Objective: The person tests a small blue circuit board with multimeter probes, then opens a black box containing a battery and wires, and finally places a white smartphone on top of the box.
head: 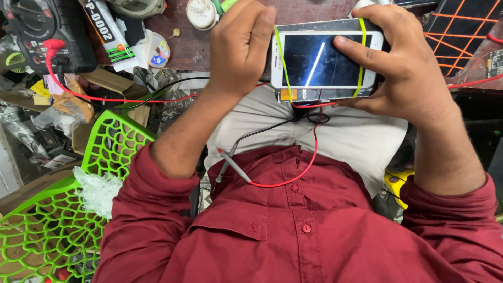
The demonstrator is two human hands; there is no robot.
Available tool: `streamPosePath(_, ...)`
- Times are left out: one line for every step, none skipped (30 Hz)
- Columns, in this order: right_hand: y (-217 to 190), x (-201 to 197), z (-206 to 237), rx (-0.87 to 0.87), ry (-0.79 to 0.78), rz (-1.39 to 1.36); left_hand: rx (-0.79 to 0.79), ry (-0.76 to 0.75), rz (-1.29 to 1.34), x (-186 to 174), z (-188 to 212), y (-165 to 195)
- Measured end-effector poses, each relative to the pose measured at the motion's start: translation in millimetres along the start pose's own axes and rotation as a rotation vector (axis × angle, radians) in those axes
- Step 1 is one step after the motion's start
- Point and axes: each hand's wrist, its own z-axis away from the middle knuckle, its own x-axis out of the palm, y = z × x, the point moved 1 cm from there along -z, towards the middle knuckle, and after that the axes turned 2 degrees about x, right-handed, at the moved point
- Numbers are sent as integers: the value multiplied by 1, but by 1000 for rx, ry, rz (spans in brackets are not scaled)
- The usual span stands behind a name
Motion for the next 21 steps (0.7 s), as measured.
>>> streamPosePath(0, 0, 0, -2, 4, 1, 1, -52, 60, -6, 0, 2)
streamPosePath(1, 0, 0, -5, 4, -3, 1, -104, 120, -12, -1, 3)
streamPosePath(2, 0, 0, -7, 5, -9, -1, -157, 178, -17, -1, 3)
streamPosePath(2, 0, 0, -11, 5, -13, 85, -175, 84, -21, -2, 3)
streamPosePath(3, 0, 0, -9, 6, 2, 172, -192, -10, -23, -3, 2)
streamPosePath(3, 0, -1, -8, 5, 17, 258, -208, -104, -23, -3, 0)
streamPosePath(3, 1, -1, -8, 3, 29, 245, -198, -117, -21, -4, -2)
streamPosePath(3, 1, -2, -7, 2, 15, 231, -188, -132, -19, -4, -5)
streamPosePath(3, 1, -3, -6, 2, 0, 217, -178, -146, -17, -4, -7)
streamPosePath(2, 1, -3, -4, 1, -14, 225, -172, -160, -16, -3, -8)
streamPosePath(2, 0, -4, -5, 1, -19, 235, -166, -173, -15, -2, -9)
streamPosePath(2, 0, -5, -6, 2, -23, 246, -161, -186, -15, -2, -10)
streamPosePath(2, 0, -5, -4, 4, -26, 265, -155, -228, -15, 0, -10)
streamPosePath(2, 0, -5, -5, 4, -19, 284, -149, -269, -15, 1, -10)
streamPosePath(1, -1, -5, -4, 3, -11, 302, -144, -308, -14, 2, -9)
streamPosePath(1, -1, -5, -5, 2, -4, 321, -153, -347, -14, 2, -9)
streamPosePath(1, -1, -5, -4, 2, -9, 340, -161, -387, -14, 1, -9)
streamPosePath(1, -1, -5, -2, 2, -14, 360, -169, -428, -14, 0, -9)
streamPosePath(1, -1, -4, -1, 1, -19, 375, -182, -448, -14, 0, -9)
streamPosePath(1, -1, -4, -1, 1, -17, 390, -195, -467, -14, -1, -9)
streamPosePath(1, 0, -4, -1, 0, -14, 406, -207, -486, -14, -2, -10)
